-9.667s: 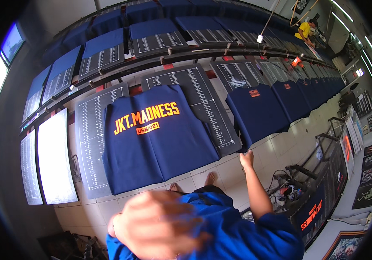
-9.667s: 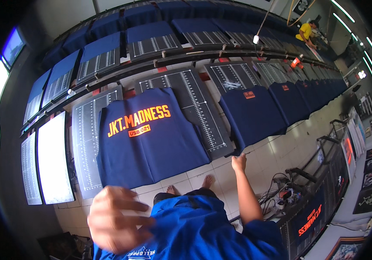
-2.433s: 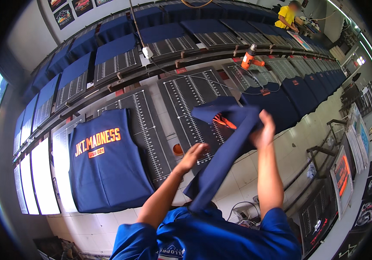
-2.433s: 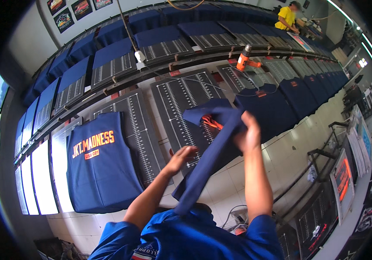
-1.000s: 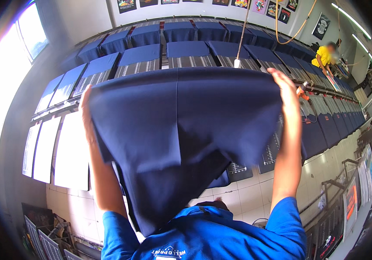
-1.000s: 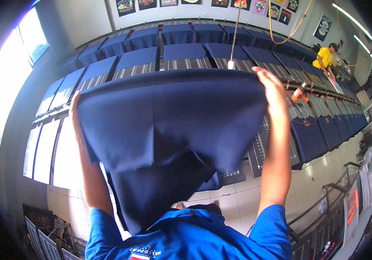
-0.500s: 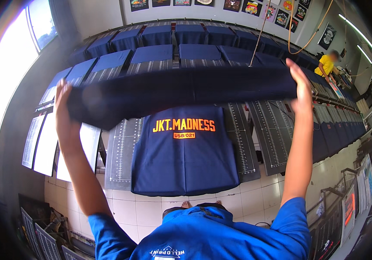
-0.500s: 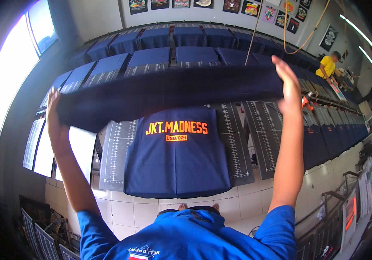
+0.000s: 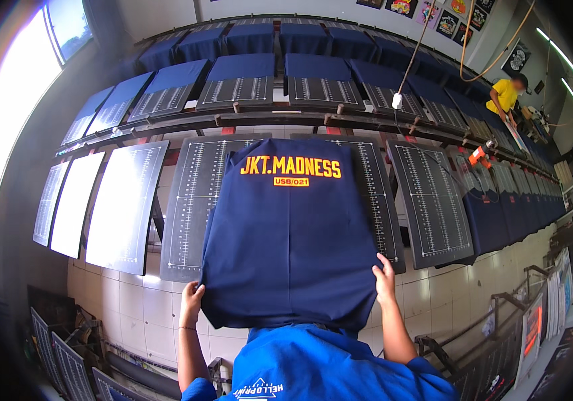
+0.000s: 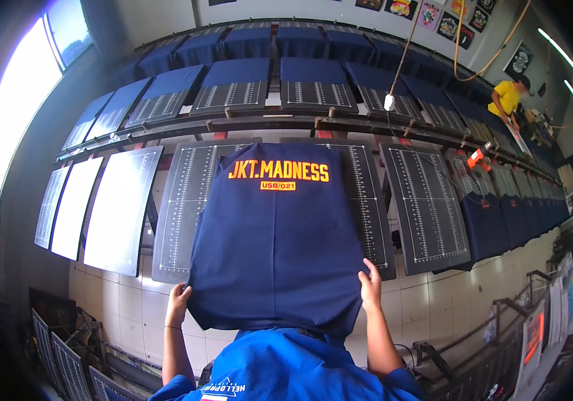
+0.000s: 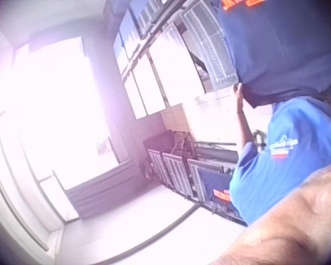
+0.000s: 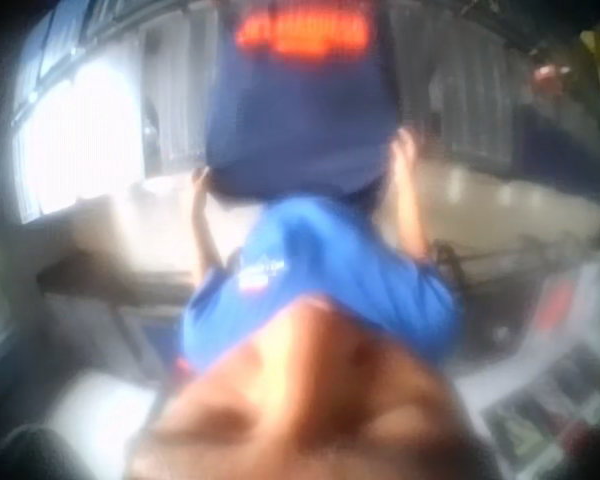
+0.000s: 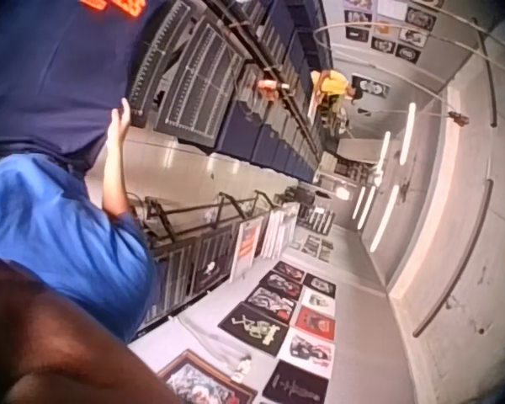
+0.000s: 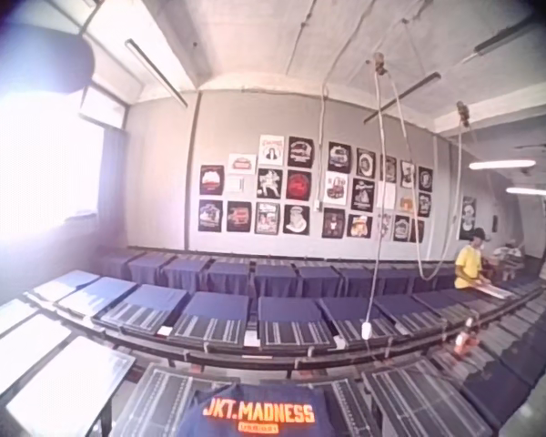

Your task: The person smooths and aligns navy blue shirts onto printing boards, applies heat using a handheld dryer to the printed designs, and moves between different boards in a workshop.

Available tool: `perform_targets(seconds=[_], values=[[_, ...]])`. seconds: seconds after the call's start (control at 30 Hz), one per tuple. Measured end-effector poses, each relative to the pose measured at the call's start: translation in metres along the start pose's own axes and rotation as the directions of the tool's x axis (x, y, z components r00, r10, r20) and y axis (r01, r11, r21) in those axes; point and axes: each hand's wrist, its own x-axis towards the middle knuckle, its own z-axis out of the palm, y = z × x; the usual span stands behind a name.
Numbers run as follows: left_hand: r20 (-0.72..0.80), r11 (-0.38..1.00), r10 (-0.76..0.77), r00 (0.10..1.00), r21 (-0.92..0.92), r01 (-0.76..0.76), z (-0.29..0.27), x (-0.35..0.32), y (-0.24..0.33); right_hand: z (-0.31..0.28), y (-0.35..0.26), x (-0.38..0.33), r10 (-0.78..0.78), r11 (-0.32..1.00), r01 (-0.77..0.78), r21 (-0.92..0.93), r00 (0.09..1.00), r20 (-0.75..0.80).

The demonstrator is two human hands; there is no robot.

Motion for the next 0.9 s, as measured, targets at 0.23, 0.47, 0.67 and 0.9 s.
perform_targets(seconds=[0.23, 0.47, 0.67, 0.9], values=[[-0.067, 0.997, 0.073, 0.995, 0.02, -0.072, -0.007, 0.0, -0.044, -0.006, 0.024, -0.021, 0.169, 0.982, -0.174, -0.073, 0.983, -0.071], [-0.102, 0.999, 0.039, 0.994, 0.019, -0.037, -0.015, -0.015, -0.068, -0.018, 0.03, -0.029, 0.264, 0.949, -0.276, -0.149, 0.96, -0.096], [-0.169, 0.544, 0.219, 0.961, 0.839, 0.023, 0.012, -0.023, -0.035, -0.041, 0.061, -0.017, 0.061, 0.856, -0.134, -0.499, 0.985, -0.16], [-0.15, 0.556, 0.583, 0.798, 0.79, -0.258, 0.087, 0.101, 0.069, -0.007, 0.031, 0.014, 0.033, 0.758, -0.12, -0.641, 0.989, -0.146]])
